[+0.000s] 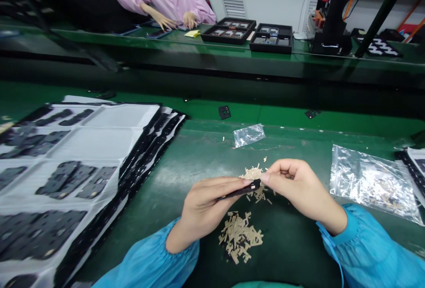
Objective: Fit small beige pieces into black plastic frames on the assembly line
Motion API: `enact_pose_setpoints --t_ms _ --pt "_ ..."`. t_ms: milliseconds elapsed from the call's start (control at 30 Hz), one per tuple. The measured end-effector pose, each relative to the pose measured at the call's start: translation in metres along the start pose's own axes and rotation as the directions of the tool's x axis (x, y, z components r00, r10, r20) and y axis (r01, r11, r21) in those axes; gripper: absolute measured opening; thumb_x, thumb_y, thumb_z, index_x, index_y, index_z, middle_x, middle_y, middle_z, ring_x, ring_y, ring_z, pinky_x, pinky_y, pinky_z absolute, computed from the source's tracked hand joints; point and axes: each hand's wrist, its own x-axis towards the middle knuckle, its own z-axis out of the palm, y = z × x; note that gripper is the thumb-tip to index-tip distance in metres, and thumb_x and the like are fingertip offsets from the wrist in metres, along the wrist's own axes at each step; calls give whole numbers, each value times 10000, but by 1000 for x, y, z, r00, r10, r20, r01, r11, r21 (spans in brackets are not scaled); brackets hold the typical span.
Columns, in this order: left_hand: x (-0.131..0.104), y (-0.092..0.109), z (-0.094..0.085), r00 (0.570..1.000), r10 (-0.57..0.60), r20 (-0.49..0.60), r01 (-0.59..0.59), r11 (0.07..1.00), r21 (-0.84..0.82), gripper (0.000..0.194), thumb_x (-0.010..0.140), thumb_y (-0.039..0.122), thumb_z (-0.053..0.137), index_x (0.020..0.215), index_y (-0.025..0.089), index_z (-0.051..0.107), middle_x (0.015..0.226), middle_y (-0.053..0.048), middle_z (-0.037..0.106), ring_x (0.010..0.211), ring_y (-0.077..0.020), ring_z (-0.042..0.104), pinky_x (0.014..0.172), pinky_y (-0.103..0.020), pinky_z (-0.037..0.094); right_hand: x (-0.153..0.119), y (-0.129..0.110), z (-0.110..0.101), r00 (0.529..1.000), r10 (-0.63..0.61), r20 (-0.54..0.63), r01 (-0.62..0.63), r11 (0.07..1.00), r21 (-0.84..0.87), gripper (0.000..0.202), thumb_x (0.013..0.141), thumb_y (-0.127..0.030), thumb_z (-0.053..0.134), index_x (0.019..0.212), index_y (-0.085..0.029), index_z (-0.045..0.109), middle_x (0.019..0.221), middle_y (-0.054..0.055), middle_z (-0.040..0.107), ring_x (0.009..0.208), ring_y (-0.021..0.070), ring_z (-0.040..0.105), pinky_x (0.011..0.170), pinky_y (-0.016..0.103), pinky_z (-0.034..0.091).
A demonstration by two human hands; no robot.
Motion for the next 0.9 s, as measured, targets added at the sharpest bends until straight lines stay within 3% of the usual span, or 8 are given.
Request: enact_pose_setpoints --t_ms 133,333,467,900 --pt "-1 -2 2 1000 -3 -3 3 1000 -10 509 865 -54 667 1231 291 744 1086 -7 809 948 -146 780 847 -215 630 1 1 -1 999 32 1 -32 999 13 415 838 -537 787 731 -154 670 612 -36 524 513 73 368 475 214 267" --pt "-3 -3 1 1000 12 -22 -11 999 30 495 868 -51 668 1230 277 743 1100 -9 806 960 -143 778 863 -213 627 2 -1 2 998 55 16 -56 996 72 296 773 -418 865 752 -161 721 604 -31 574 520 77 422 483 200 312" --pt "-2 -2 1 1000 12 -22 -11 999 43 485 869 -41 674 1226 280 746 1106 -9 805 956 -147 780 867 -217 631 3 -1 3 997 79 9 -79 991 106 323 709 -401 913 736 -154 706 612 -24 600 535 83 459 493 191 345" --pt "-2 2 5 990 -138 -20 138 990 -14 454 873 5 679 1183 323 772 1050 -2 816 898 -170 787 807 -246 639 7 4 1 997 75 3 -74 987 143 315 692 -393 923 715 -167 705 578 -39 565 499 79 402 455 211 281"
